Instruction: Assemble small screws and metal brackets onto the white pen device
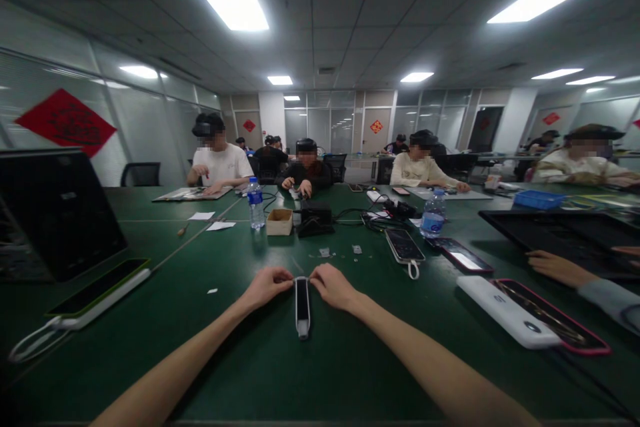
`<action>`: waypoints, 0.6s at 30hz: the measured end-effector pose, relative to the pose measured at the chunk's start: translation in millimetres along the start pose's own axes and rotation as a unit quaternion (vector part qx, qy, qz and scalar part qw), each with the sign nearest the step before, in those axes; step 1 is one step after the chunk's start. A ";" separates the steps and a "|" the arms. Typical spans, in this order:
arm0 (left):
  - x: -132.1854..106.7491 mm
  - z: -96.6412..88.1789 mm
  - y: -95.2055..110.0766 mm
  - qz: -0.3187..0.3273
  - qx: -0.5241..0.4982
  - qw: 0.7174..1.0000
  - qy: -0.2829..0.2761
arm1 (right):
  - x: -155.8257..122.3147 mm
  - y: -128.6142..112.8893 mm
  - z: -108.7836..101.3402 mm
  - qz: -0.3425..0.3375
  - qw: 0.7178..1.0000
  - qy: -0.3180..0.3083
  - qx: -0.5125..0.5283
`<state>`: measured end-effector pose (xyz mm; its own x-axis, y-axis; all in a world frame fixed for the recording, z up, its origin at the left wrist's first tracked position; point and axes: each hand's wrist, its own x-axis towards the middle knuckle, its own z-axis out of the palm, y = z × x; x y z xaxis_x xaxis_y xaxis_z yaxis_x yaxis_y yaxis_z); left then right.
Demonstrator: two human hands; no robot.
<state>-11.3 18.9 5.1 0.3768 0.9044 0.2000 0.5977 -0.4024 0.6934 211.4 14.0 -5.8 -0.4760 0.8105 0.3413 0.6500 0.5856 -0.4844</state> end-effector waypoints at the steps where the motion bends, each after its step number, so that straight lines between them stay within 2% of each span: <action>1: 0.0 0.0 0.2 0.001 0.001 1.000 0.001 | 0.3 1.7 1.1 -0.002 1.000 0.001 -0.002; 18: 0.8 0.1 -3.5 0.014 0.023 1.000 0.008 | 1.9 9.3 7.0 -0.026 0.999 0.023 -0.022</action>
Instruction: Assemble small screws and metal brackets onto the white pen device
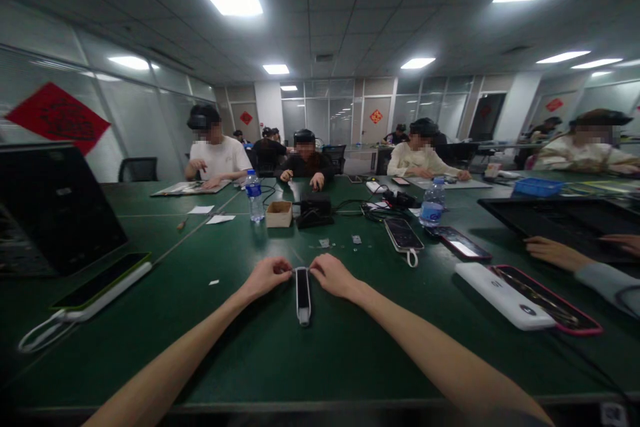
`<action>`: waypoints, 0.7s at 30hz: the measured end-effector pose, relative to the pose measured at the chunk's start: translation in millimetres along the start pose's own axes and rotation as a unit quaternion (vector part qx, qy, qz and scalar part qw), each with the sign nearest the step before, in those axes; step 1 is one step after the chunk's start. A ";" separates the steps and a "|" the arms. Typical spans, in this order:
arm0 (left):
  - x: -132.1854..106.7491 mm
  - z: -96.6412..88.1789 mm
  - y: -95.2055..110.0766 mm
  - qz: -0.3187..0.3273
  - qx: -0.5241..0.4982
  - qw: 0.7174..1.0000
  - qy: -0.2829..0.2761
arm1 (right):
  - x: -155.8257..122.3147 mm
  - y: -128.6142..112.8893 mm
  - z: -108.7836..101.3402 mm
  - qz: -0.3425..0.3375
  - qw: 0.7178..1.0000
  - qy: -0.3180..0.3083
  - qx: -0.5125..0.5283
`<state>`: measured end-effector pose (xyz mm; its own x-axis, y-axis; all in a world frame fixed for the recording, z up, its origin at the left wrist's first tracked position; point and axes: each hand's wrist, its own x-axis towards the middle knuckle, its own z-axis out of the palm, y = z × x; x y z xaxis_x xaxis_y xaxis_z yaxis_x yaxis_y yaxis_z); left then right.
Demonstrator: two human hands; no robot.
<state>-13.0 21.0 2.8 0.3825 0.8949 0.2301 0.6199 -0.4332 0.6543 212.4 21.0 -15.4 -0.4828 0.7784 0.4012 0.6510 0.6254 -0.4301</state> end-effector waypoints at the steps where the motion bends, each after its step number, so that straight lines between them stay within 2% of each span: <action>1: -0.1 -0.1 0.4 0.000 0.000 1.000 -0.001 | 0.0 0.2 0.2 0.000 1.000 -0.002 0.000; 10: -3.3 -1.2 12.3 -0.016 0.012 1.000 0.008 | 0.3 -1.6 -2.5 0.009 1.000 -0.017 0.004; 21: -1.7 1.6 4.7 0.006 0.023 1.000 0.010 | -0.5 -0.2 -3.2 0.014 1.000 -0.022 0.011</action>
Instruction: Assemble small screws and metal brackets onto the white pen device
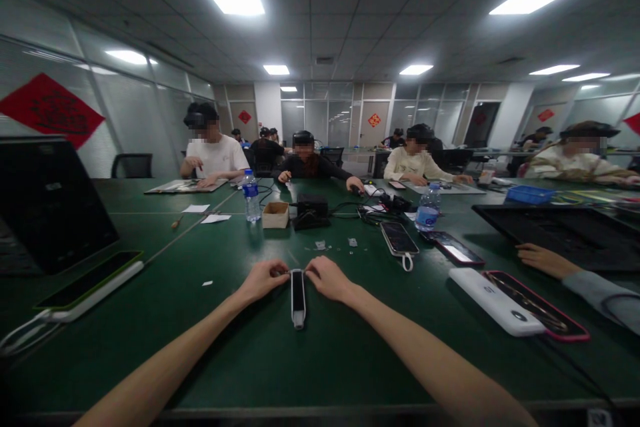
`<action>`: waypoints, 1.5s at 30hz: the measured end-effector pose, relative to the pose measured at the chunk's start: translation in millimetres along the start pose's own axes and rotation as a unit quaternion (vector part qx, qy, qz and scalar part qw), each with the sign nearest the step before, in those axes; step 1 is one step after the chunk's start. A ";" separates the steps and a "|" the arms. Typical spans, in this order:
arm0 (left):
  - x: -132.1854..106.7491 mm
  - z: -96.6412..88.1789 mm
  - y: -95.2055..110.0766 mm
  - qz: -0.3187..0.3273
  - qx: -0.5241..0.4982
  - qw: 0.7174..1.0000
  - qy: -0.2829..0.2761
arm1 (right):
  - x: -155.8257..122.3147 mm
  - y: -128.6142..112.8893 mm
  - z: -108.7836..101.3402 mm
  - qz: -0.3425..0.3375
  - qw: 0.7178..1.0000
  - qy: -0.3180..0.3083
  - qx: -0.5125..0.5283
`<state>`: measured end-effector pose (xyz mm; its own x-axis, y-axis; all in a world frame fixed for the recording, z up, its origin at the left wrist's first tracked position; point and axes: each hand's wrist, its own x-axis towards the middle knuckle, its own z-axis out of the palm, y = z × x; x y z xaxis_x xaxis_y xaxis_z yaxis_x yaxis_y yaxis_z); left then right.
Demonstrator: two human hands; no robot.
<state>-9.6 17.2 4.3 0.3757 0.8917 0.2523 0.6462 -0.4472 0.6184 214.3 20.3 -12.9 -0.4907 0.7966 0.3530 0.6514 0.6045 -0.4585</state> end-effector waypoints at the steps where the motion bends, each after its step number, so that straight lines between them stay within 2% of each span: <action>1: 0.2 0.6 -1.2 0.003 0.001 1.000 0.002 | 0.0 -0.3 -0.1 0.000 1.000 0.000 -0.002; 11: 2.7 5.8 -11.6 0.014 -0.002 1.000 0.006 | 0.2 -4.4 0.3 -0.013 1.000 0.013 -0.018; 29: 2.9 5.3 -12.3 0.015 -0.007 1.000 0.004 | -0.9 -7.3 -4.8 -0.010 1.000 -0.002 -0.013; 39: 1.6 2.4 -7.2 0.007 -0.021 1.000 0.001 | 0.3 -0.8 1.5 -0.023 0.999 0.016 -0.021; 45: 1.6 2.2 -7.7 0.007 -0.027 1.000 0.008 | -0.2 -0.1 0.3 -0.016 1.000 0.005 -0.014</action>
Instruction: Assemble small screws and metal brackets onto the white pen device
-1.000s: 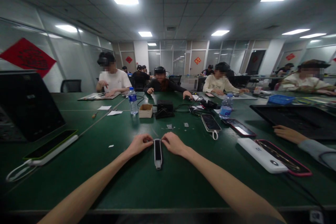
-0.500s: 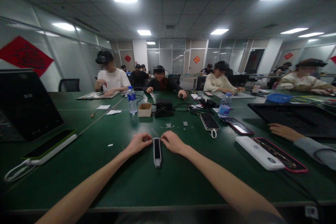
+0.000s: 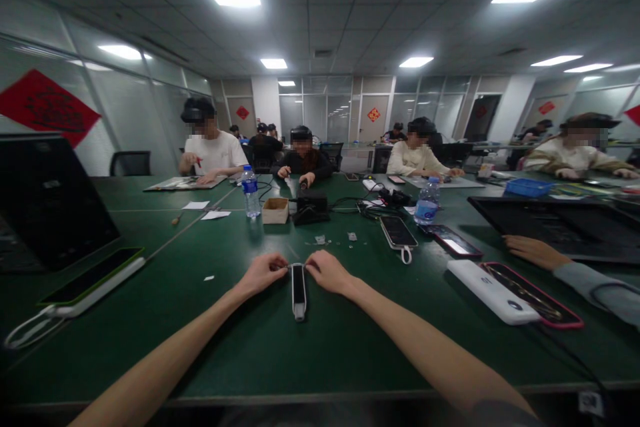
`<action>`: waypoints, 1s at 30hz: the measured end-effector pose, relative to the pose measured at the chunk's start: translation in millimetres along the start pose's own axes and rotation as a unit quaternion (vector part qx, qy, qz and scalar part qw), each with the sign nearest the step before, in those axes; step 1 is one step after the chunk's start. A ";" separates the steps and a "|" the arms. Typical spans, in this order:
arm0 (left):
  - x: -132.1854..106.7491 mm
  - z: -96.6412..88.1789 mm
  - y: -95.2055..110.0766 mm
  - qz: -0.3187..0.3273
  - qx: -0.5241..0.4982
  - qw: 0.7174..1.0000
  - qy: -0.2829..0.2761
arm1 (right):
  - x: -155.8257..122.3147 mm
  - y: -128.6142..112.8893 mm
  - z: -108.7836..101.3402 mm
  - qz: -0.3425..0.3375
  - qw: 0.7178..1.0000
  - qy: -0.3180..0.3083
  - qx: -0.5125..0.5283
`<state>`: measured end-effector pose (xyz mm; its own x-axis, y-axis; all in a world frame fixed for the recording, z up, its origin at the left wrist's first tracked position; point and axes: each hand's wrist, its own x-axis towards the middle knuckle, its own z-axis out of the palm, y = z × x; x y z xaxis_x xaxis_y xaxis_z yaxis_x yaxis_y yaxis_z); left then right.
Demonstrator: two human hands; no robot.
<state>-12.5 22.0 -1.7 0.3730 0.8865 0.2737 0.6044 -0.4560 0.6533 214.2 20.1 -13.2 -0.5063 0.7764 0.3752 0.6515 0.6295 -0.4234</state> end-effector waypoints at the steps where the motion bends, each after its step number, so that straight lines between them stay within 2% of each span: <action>1: 0.0 0.1 -0.3 0.000 -0.002 1.000 0.000 | -0.1 -0.2 -0.4 0.002 1.000 -0.003 0.001; 30: 0.8 2.8 -3.8 0.006 0.015 1.000 -0.004 | 0.3 -0.7 0.0 0.001 1.000 -0.002 -0.005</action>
<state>-12.6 24.2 -6.0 0.3856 0.8802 0.2766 0.6211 -0.4693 0.6277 213.6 20.0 -12.8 -0.5074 0.7774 0.3717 0.6579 0.6281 -0.4155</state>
